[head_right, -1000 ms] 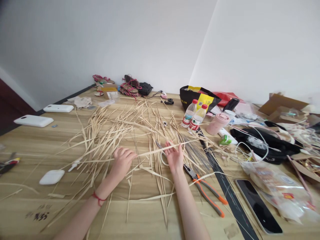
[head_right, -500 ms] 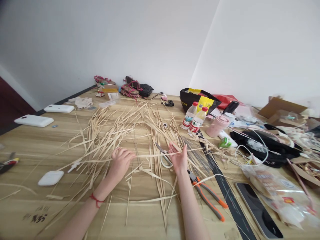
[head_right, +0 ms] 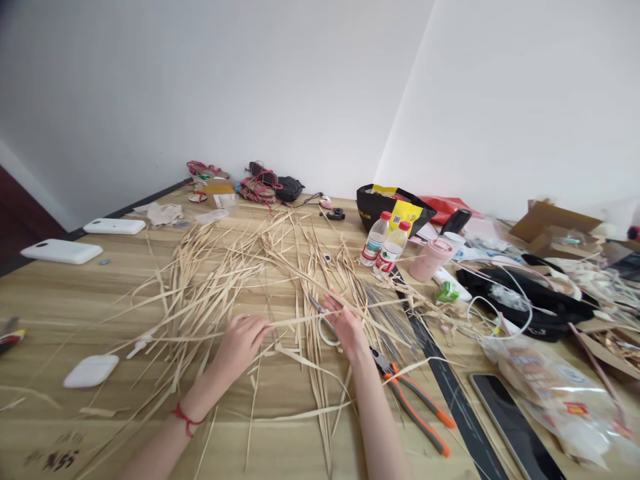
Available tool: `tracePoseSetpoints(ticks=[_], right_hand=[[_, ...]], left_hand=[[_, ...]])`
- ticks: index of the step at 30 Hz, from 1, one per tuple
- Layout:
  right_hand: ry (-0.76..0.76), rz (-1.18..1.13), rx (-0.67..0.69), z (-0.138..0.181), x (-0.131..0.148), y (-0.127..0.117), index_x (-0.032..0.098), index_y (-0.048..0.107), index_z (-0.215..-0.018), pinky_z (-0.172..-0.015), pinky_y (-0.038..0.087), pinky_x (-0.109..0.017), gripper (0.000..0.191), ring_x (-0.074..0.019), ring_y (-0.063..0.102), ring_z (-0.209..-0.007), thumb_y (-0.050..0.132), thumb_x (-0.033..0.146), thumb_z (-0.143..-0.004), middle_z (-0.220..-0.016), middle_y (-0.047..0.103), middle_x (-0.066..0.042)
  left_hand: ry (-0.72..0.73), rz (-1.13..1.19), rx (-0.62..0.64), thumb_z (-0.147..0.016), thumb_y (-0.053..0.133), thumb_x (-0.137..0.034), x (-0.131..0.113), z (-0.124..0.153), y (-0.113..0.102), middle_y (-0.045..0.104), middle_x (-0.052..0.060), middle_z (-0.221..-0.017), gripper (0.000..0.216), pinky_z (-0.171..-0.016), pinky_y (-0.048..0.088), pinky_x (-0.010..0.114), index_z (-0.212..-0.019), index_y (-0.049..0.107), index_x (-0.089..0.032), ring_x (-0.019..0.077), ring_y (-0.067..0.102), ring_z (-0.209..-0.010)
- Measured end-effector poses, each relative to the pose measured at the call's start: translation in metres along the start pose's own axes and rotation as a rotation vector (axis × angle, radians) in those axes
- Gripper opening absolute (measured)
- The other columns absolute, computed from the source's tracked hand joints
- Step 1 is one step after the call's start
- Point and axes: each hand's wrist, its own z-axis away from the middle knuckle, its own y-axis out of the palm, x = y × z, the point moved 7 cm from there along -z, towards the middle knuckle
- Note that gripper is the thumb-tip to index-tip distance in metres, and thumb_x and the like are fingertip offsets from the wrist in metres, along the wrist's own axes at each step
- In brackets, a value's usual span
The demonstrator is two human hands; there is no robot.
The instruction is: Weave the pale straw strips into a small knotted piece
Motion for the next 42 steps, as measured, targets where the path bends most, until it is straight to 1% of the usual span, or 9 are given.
tracePoseSetpoints(ticks=[6,11,17,22,27,30,33,37,42], right_hand=[[-0.069,0.231,0.021,0.006,0.012,0.006,0.026,0.057,-0.111,-0.087,0.045,-0.039,0.06,-0.024,0.056,-0.103,0.076,0.023,-0.054,-0.113,0.061,-0.006],[-0.158,0.392,-0.264,0.003,0.013,-0.014,0.019,0.066,-0.092,-0.076,0.05,-0.037,0.031,-0.0215,0.065,-0.077,0.069,0.035,-0.065,-0.081,0.07,-0.006],[-0.173,0.18,-0.413,-0.002,0.007,-0.044,0.017,0.066,-0.088,-0.068,0.051,-0.03,0.032,-0.0195,0.066,-0.075,0.067,0.041,-0.067,-0.08,0.071,-0.007],[-0.145,0.032,-0.544,0.0,0.01,-0.075,0.015,0.064,-0.08,-0.06,0.052,-0.025,0.032,-0.0162,0.065,-0.066,0.062,0.046,-0.07,-0.075,0.071,-0.005],[-0.016,0.141,-0.438,-0.002,0.001,-0.062,0.015,0.064,-0.08,-0.055,0.051,-0.024,0.029,-0.0147,0.064,-0.061,0.073,0.035,-0.061,-0.08,0.071,-0.006],[0.098,0.287,-0.245,0.0,-0.008,-0.031,0.013,0.066,-0.083,-0.05,0.048,-0.023,0.032,-0.0122,0.061,-0.052,0.075,0.032,-0.058,-0.074,0.071,-0.007],[0.115,0.314,-0.064,0.003,-0.009,-0.002,0.015,0.067,-0.087,-0.057,0.049,-0.024,0.034,-0.0137,0.063,-0.062,0.076,0.028,-0.057,-0.08,0.07,-0.007],[-0.018,0.233,-0.104,0.003,0.0,0.003,0.018,0.067,-0.089,-0.06,0.05,-0.023,0.03,-0.0129,0.062,-0.066,0.073,0.029,-0.062,-0.084,0.069,-0.005],[-0.006,0.171,-0.155,0.001,-0.003,-0.007,0.015,0.068,-0.078,-0.058,0.05,-0.022,0.025,-0.0127,0.062,-0.062,0.076,0.028,-0.058,-0.074,0.069,-0.005]], left_hand=[[-0.063,0.002,-0.09,-0.089,0.036,-0.029,0.007,0.001,-0.009,0.065,0.003,-0.081,0.022,-0.071,0.037,0.032,-0.084,0.055,-0.019,0.018,0.058,-0.076],[-0.011,-0.026,-0.098,-0.087,0.04,-0.035,0.001,0.003,-0.013,0.061,0.002,-0.068,0.026,-0.063,0.036,0.029,-0.072,0.054,-0.019,0.0163,0.055,-0.064],[0.025,-0.067,-0.14,-0.086,0.043,-0.034,-0.001,0.005,-0.019,0.056,0.0,-0.06,0.028,-0.061,0.034,0.027,-0.063,0.05,-0.018,0.0141,0.051,-0.057],[-0.104,-0.055,-0.242,-0.086,0.042,-0.035,0.018,0.007,-0.033,0.054,0.0,-0.057,0.029,-0.058,0.034,0.027,-0.063,0.049,-0.018,0.015,0.05,-0.057],[-0.093,-0.039,-0.218,-0.086,0.042,-0.033,0.02,0.005,-0.032,0.059,0.002,-0.067,0.023,-0.064,0.037,0.028,-0.072,0.053,-0.019,0.0161,0.053,-0.064],[-0.065,-0.058,-0.175,-0.086,0.042,-0.03,0.015,0.003,-0.026,0.061,0.003,-0.073,0.019,-0.068,0.037,0.029,-0.077,0.054,-0.019,0.0168,0.055,-0.07],[-0.046,-0.086,-0.135,-0.087,0.04,-0.029,0.013,0.002,-0.02,0.061,0.003,-0.074,0.021,-0.068,0.036,0.03,-0.077,0.055,-0.019,0.0173,0.054,-0.072],[-0.031,-0.098,-0.108,-0.087,0.04,-0.031,0.013,0.001,-0.017,0.06,0.004,-0.075,0.022,-0.068,0.037,0.031,-0.077,0.056,-0.018,0.0179,0.053,-0.072],[-0.027,-0.094,-0.096,-0.087,0.041,-0.033,0.014,0.001,-0.016,0.06,0.004,-0.076,0.024,-0.068,0.038,0.031,-0.077,0.056,-0.018,0.0178,0.053,-0.073]])
